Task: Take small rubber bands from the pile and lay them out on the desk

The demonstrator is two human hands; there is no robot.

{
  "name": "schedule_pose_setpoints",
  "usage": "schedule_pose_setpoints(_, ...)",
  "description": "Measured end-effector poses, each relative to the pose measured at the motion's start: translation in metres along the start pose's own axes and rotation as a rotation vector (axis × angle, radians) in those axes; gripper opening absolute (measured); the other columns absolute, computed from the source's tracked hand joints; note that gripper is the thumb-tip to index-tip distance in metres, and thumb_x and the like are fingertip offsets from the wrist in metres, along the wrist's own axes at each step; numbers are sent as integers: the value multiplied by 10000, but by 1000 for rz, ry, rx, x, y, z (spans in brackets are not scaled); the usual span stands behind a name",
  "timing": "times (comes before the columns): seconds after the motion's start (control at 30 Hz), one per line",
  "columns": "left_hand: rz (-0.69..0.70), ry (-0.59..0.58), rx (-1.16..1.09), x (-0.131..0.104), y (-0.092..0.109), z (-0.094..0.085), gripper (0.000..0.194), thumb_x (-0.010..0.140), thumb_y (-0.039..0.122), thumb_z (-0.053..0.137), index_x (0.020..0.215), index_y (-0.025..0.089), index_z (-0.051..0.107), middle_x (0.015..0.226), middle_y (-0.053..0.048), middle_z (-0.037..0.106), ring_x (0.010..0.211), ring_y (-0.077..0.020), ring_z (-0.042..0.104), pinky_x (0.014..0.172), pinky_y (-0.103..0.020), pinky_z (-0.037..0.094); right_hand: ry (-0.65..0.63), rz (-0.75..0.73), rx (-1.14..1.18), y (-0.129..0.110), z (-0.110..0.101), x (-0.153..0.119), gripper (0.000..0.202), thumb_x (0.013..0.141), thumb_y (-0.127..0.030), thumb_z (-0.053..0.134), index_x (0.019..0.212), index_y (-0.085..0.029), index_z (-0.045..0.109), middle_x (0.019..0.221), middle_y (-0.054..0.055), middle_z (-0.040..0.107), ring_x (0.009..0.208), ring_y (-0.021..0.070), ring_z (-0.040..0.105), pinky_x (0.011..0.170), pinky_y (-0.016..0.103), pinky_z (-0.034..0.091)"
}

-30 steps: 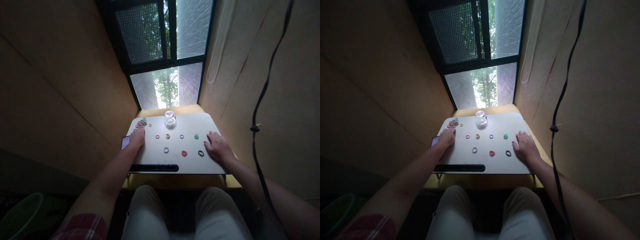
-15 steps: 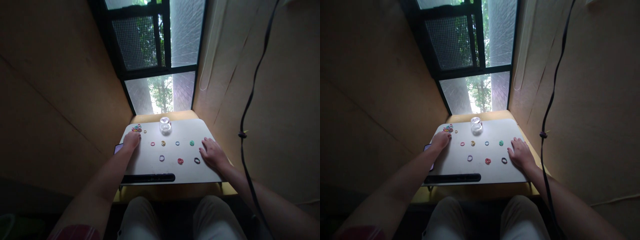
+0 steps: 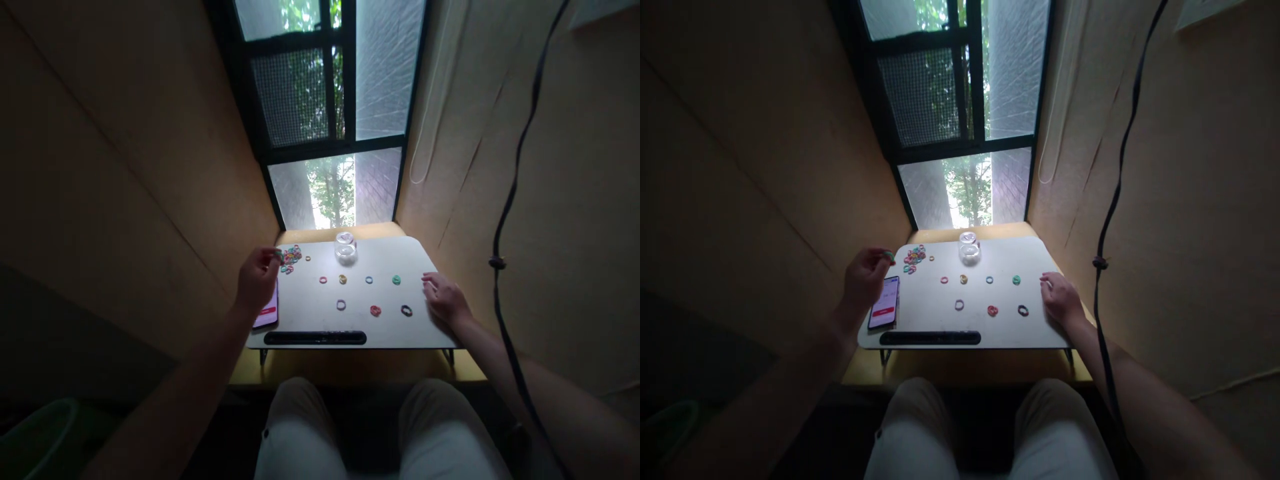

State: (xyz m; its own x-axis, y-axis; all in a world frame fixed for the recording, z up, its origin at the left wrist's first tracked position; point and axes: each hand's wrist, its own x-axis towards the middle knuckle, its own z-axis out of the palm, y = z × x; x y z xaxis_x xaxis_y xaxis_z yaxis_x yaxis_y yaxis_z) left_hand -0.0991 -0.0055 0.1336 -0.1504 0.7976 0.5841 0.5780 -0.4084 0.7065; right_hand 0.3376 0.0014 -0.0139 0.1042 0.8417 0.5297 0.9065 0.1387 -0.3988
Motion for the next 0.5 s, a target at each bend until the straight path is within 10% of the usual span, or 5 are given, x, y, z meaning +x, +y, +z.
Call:
schedule_pose_setpoints(0.17,-76,-264,-109,-91,-8,29,142,827,294,535,932,200,539,713,12,636,611,-114,558,587,-224,411,138,-18,91,-41,-21,-21,217,838,-291,454,814,-182,640,832,94,687,808,245,625,798,379,466)
schedule_pose_setpoints(0.33,-73,-490,-155,-139,-13,78,58,832,258,498,862,208,503,665,30,556,593,-118,508,580,-239,374,-326,-136,528,-122,-23,-57,209,879,-331,490,876,-206,657,738,25,666,610,156,568,596,274,452)
schedule_pose_setpoints(0.5,-30,-569,-205,-145,-9,120,41,821,199,472,858,217,474,614,56,457,558,-112,443,567,-238,339,-453,-94,682,-152,6,-70,241,800,-245,573,1024,-187,640,800,12,666,556,104,537,536,225,428)
